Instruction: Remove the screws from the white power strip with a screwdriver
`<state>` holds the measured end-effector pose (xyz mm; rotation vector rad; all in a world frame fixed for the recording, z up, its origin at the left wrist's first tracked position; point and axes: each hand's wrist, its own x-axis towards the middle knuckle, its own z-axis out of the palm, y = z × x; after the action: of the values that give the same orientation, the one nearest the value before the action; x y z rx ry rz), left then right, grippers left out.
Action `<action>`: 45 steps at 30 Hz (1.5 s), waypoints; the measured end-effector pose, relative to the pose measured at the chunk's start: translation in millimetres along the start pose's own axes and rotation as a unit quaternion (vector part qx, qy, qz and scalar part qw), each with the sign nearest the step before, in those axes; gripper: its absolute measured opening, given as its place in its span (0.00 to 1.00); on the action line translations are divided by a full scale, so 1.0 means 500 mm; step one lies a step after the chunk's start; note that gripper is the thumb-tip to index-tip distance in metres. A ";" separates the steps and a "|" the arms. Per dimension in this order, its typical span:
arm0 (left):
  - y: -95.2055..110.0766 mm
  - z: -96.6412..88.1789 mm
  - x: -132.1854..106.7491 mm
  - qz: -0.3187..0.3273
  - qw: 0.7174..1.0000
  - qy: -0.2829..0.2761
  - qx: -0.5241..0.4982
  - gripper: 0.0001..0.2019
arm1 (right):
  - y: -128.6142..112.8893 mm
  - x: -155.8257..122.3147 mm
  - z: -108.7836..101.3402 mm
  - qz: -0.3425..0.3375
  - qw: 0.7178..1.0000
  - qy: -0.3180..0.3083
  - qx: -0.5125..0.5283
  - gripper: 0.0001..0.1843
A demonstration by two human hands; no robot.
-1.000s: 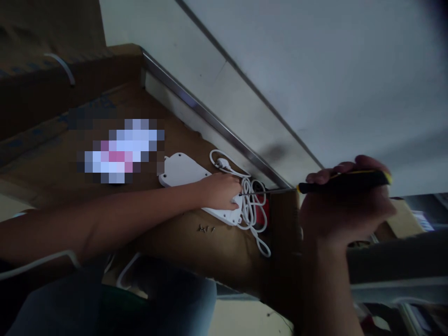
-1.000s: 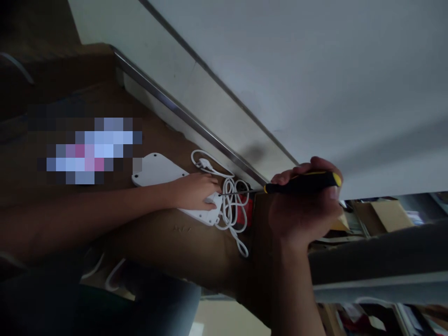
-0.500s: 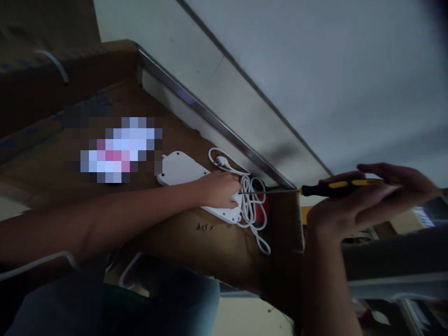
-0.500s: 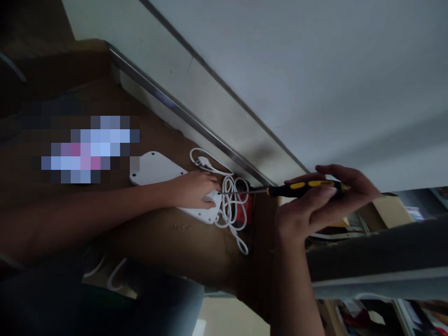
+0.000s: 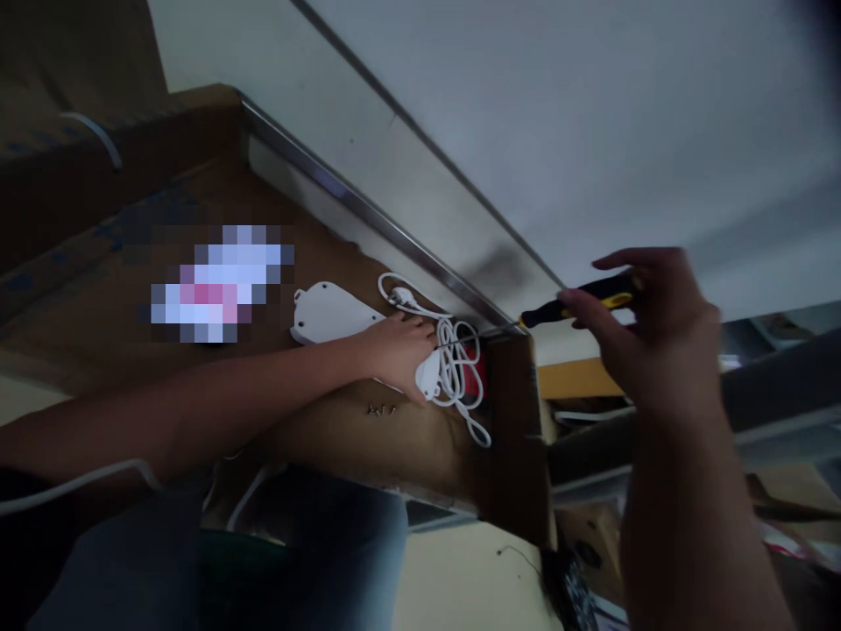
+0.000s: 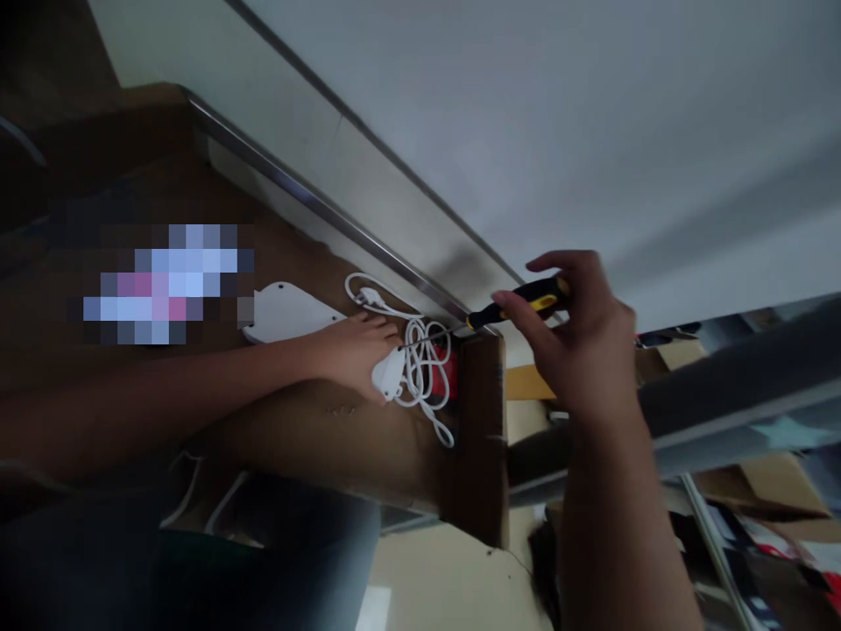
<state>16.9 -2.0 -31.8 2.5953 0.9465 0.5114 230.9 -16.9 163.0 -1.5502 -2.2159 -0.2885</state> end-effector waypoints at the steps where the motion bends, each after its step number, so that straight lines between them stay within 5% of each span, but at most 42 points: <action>1: 0.001 0.000 0.000 -0.006 1.000 -0.004 0.008 0.46 | -0.013 0.011 -0.006 0.013 0.999 -0.014 -0.041 0.32; 5: 0.006 -0.001 -0.001 -0.011 1.000 -0.005 0.025 0.46 | -0.051 0.051 -0.036 0.014 0.973 -0.127 -0.190 0.33; 8: 0.004 0.001 -0.001 -0.006 0.999 0.004 0.032 0.46 | -0.049 0.071 -0.068 -0.081 0.954 -0.235 -0.165 0.34; 13: 0.000 0.003 0.001 -0.004 1.000 0.006 0.031 0.44 | -0.035 0.090 -0.095 -0.215 0.900 -0.321 -0.201 0.17; 17: -0.001 -0.005 -0.001 -0.008 1.000 -0.009 0.029 0.43 | -0.050 0.095 -0.096 -0.265 0.877 -0.328 -0.228 0.16; 21: -0.001 -0.009 -0.001 -0.012 0.999 -0.024 0.021 0.44 | -0.059 0.101 -0.104 -0.228 0.873 -0.354 -0.247 0.16; 29: -0.001 -0.012 0.000 -0.016 0.999 -0.021 0.023 0.44 | -0.039 0.101 -0.095 0.034 0.897 -0.377 -0.229 0.32; 34: -0.005 -0.010 0.001 -0.010 0.999 -0.019 0.037 0.43 | -0.037 0.103 -0.106 -0.058 0.913 -0.384 -0.121 0.29; 40: -0.006 -0.013 0.002 -0.011 0.999 -0.026 0.026 0.44 | -0.051 0.112 -0.113 -0.164 0.903 -0.342 -0.200 0.18; 45: -0.006 -0.012 0.001 -0.003 0.999 -0.026 0.018 0.46 | -0.065 0.114 -0.117 -0.156 0.895 -0.354 -0.220 0.11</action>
<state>12.8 1.8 -27.6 2.6232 0.9543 0.4267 196.8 -3.7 242.8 -1.6996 -3.1659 -0.3854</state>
